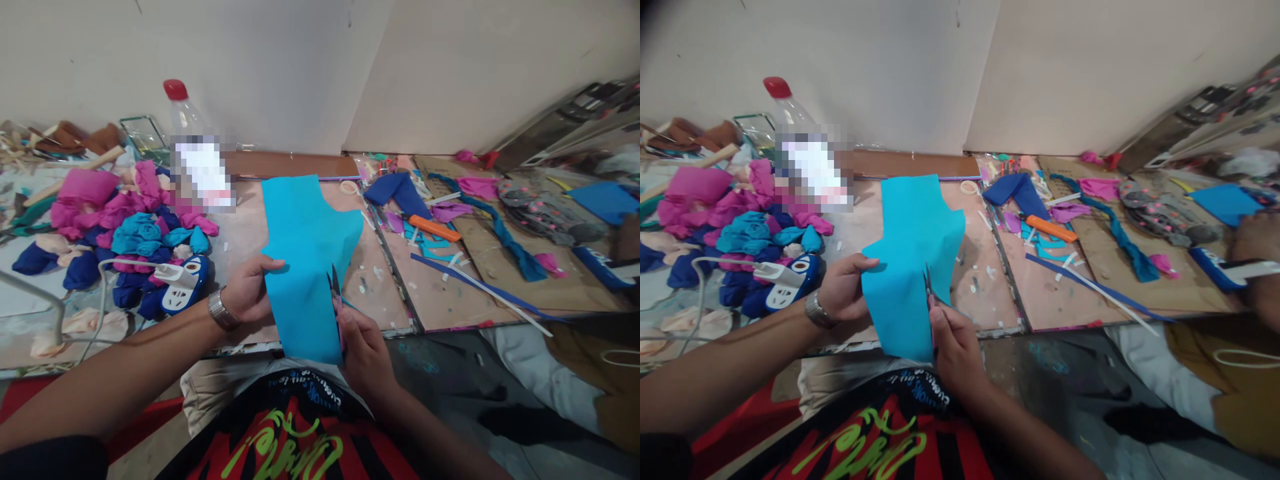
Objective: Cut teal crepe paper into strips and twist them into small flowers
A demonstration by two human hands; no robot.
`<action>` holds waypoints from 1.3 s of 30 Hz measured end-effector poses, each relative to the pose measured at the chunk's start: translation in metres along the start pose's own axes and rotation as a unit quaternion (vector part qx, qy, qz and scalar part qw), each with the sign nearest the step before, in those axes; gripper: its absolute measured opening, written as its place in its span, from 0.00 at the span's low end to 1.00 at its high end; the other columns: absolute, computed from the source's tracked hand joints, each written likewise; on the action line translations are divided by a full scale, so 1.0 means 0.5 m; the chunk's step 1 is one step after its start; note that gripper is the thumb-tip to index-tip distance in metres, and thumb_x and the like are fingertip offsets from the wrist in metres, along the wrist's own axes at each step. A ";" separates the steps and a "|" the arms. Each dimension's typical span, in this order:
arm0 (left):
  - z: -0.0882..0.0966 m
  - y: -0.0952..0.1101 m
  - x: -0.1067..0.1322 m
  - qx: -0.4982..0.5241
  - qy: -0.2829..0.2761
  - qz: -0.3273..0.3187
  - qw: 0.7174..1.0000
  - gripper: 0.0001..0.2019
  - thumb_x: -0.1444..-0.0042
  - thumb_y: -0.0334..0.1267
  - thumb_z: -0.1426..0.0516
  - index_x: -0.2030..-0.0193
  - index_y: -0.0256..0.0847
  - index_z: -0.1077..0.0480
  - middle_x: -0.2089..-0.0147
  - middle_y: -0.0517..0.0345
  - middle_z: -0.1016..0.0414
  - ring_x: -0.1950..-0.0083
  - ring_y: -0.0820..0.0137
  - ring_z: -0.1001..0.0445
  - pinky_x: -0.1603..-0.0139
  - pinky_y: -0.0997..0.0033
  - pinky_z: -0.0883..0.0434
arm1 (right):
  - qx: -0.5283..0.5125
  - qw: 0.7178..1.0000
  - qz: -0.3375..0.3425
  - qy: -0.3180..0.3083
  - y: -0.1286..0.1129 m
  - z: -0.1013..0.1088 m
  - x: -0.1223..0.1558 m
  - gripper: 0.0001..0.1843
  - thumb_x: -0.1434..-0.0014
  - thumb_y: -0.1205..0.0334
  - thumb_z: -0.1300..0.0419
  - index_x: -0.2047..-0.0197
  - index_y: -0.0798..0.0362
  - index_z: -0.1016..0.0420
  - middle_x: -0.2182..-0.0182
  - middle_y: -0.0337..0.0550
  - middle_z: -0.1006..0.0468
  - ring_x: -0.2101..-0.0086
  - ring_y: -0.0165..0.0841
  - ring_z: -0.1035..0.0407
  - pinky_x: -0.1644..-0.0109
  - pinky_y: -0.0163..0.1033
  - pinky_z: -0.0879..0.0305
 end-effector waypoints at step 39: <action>0.001 -0.021 0.001 -0.007 -0.048 0.053 0.997 0.28 0.50 0.34 0.44 0.42 0.24 0.25 0.47 0.36 0.16 0.39 0.43 0.21 0.32 0.41 0.31 | 0.014 0.999 -0.003 0.030 -0.006 -0.008 0.002 0.27 0.31 0.40 0.42 0.74 0.51 0.37 0.76 0.35 0.41 0.73 0.29 0.49 0.69 0.35 0.45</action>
Point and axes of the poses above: each hand's wrist, its own x-axis away from the middle knuckle, its own z-axis out of the back of the hand, y = z × x, the point moved 3 cm from there along -x, towards the middle knuckle
